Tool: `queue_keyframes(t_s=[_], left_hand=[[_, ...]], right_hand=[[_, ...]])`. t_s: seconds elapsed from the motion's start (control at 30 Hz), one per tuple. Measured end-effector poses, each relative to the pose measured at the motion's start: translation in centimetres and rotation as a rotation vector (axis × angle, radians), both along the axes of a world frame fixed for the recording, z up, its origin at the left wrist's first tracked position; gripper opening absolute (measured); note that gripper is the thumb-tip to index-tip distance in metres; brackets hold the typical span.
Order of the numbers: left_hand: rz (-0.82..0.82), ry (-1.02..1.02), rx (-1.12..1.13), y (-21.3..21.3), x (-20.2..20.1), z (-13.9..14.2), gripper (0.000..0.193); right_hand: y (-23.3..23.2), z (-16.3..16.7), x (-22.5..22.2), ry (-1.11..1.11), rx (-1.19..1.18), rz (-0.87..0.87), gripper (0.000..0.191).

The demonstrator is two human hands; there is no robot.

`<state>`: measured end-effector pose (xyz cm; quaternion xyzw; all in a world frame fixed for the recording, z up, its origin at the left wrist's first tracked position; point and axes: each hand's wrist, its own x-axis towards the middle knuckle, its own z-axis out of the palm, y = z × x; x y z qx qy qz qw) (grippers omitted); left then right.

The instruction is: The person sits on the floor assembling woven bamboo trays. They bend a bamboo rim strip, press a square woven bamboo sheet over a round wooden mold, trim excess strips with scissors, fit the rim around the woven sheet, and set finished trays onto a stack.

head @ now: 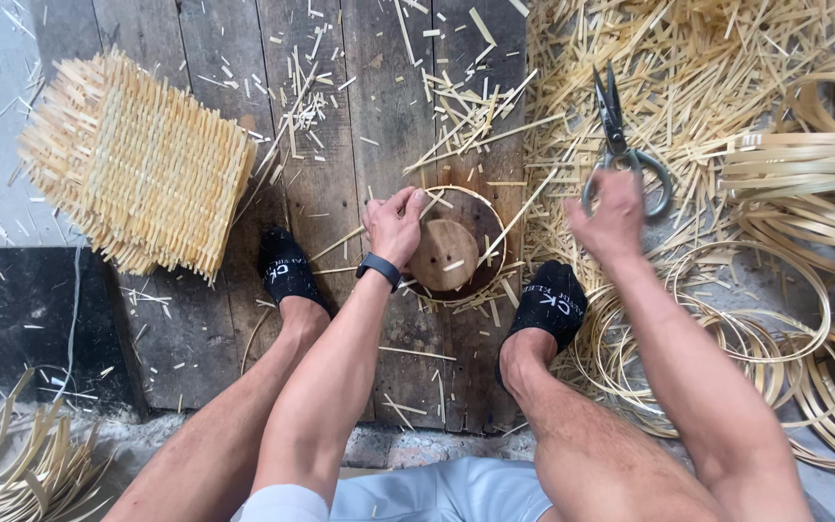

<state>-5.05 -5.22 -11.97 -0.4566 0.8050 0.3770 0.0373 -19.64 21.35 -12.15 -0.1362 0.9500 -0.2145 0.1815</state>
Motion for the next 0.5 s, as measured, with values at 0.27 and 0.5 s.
queue_keyframes(t_s=[0.27,0.5], left_hand=[[-0.144,0.14,0.103,2.9,-4.0,0.2,0.024],[-0.138,0.016,0.011,3.5,-4.6,0.1,0.023]], right_hand=[[-3.1,-0.2,3.0,-0.677,-0.405,-0.187,0.016],[-2.7,-1.1,3.2,-0.659,-0.396,-0.243,0.017]])
